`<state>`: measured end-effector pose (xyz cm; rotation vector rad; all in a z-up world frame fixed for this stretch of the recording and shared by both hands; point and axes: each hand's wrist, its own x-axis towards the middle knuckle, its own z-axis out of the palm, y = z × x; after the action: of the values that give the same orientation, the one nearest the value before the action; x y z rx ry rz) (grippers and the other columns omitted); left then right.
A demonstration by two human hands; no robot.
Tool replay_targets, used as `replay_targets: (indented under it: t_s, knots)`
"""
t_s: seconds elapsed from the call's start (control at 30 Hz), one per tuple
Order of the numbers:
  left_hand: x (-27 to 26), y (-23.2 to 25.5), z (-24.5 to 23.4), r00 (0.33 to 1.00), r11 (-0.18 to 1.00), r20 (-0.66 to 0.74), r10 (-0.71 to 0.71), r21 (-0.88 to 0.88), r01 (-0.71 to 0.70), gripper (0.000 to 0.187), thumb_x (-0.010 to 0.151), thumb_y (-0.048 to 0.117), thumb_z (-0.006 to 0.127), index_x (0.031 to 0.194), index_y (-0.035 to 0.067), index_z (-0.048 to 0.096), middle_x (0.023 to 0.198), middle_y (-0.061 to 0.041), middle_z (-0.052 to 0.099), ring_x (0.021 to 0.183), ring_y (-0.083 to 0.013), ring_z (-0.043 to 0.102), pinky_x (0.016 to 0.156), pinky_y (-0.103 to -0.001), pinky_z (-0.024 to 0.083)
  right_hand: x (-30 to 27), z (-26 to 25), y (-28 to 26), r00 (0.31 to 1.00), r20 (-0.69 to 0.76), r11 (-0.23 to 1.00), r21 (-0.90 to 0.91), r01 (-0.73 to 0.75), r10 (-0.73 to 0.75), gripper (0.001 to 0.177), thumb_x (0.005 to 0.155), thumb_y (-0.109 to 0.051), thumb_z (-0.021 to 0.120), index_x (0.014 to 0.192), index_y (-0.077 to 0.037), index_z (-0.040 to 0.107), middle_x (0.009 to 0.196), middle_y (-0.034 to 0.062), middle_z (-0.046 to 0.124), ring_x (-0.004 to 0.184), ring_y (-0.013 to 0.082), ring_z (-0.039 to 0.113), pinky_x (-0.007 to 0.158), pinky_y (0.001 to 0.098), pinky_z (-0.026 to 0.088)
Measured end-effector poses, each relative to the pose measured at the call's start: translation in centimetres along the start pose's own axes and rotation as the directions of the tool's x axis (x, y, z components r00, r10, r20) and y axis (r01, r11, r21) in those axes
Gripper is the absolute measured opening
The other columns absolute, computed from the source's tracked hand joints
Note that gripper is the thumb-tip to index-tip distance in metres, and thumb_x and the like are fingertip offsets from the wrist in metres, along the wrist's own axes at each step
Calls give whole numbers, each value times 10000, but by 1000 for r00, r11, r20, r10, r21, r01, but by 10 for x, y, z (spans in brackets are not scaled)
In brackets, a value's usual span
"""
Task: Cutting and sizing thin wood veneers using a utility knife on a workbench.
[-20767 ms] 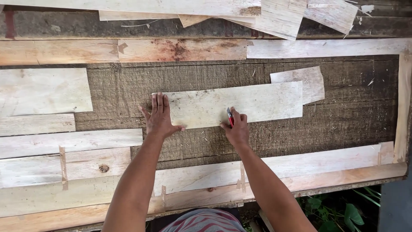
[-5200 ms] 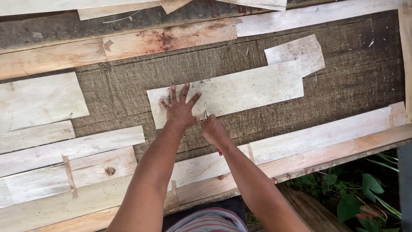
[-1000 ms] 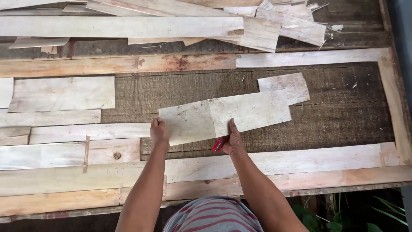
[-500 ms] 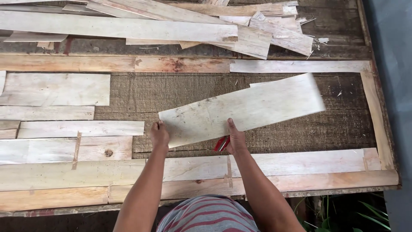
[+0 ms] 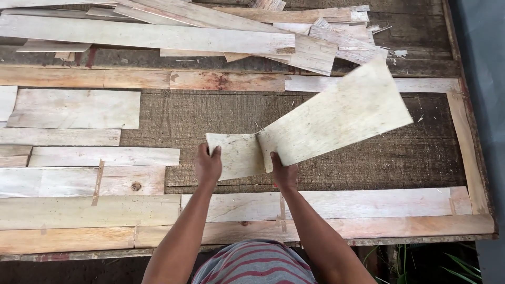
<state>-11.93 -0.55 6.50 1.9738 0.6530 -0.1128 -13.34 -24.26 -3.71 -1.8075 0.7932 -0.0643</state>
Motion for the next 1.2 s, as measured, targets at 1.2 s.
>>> replay_targets:
  t_s: [1.2]
  knots:
    - [44, -63, -8, 978, 945, -48, -205, 250, 211, 516, 1043, 318, 583, 1547, 259, 493, 1492, -34, 541, 1388, -316, 509, 1133, -504, 446, -11, -32, 50, 558, 527, 734, -207, -647, 641, 523, 888, -594, 781, 918, -101, 610, 730, 87, 724, 499, 140, 625, 409, 260, 514]
